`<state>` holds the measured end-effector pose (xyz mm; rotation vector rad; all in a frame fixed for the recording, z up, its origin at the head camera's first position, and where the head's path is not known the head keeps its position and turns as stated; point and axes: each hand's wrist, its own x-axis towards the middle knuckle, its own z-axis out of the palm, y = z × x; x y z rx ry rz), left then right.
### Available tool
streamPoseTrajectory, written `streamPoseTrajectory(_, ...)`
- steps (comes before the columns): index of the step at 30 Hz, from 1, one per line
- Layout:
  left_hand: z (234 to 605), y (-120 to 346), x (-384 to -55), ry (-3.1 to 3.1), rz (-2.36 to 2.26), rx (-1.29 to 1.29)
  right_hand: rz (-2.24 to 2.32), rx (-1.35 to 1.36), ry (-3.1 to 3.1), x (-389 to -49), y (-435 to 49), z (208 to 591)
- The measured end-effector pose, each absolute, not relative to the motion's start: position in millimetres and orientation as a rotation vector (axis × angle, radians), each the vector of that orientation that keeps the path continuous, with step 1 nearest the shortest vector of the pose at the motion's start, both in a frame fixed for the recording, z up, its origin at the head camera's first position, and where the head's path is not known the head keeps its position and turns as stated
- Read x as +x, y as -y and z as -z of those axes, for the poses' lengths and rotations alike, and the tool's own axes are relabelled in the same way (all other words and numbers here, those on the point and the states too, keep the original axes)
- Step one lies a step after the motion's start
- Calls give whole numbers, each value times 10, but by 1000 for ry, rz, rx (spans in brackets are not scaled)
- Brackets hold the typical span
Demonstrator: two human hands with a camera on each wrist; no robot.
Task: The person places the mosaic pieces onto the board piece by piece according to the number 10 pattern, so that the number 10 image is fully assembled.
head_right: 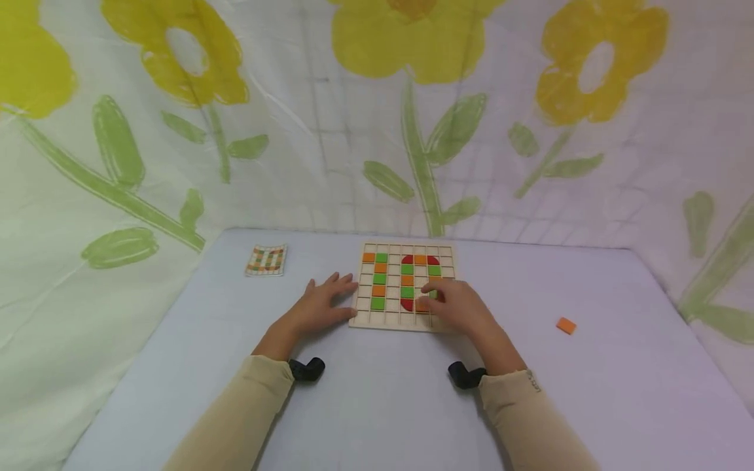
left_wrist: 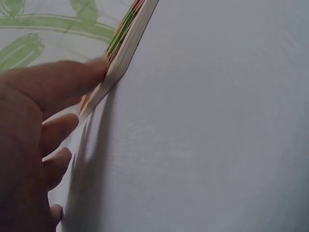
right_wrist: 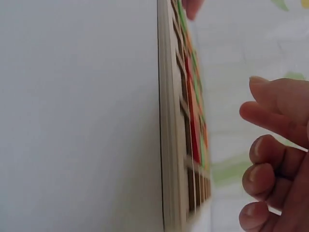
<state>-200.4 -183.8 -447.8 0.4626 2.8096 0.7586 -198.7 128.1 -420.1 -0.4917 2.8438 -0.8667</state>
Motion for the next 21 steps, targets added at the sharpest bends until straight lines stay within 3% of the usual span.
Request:
streamPoseTrajectory(8, 4483, 1960, -2013, -2731, -843, 513, 812, -311, -2865, -1948, -1794, 4178)
streamPoseTrajectory(21, 4499, 1902, -1997, -2692, -914, 503, 795, -134, -2773, -1874, -2102, 4259)
